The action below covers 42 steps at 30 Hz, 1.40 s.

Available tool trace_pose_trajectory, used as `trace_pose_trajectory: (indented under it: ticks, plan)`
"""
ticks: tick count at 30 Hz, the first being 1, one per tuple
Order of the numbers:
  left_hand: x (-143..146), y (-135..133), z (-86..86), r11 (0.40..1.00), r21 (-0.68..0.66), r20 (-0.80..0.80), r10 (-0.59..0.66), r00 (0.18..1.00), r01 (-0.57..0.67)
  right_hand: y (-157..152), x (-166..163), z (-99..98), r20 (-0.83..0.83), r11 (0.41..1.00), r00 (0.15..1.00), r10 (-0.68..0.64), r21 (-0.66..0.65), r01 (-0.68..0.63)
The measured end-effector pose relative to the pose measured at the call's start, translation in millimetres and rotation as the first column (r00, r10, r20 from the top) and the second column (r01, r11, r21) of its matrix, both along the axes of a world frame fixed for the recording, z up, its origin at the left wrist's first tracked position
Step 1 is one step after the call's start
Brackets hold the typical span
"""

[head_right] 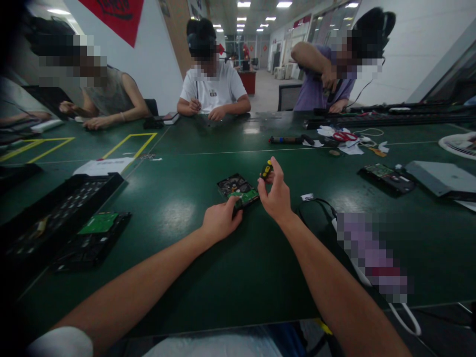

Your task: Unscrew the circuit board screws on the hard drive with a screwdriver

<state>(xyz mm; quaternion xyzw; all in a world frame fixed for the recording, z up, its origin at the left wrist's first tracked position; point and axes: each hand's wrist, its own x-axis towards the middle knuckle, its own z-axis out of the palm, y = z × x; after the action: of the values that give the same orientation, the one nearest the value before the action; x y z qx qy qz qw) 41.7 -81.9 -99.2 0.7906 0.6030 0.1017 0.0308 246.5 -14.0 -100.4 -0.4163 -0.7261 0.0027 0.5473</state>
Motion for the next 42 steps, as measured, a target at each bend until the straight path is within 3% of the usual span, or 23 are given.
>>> trace_pose_trajectory:
  ticks: [17,24,34,42]
  plan:
    - [-0.3,-0.5,0.5,1.000,-0.014,0.008,0.004,1.000,-0.003,0.9,-2.5,-0.7,0.012,1.000,1.000,0.002,0.028,-0.003]
    - [-0.6,-1.0,2.7,0.999,-0.041,0.018,-0.002,1.000,0.003,-2.1,-3.9,3.3,-0.014,0.994,0.995,0.096,-0.054,-0.097]
    - [0.4,-1.9,4.3,0.999,-0.050,0.012,0.006,1.000,-0.005,3.4,-0.5,-4.4,0.018,1.000,0.999,0.029,-0.012,-0.029]
    - [0.1,-0.7,2.1,1.000,-0.028,0.010,-0.001,1.000,0.001,-3.0,-2.5,2.3,-0.028,0.990,0.993,0.116,-0.078,-0.118]
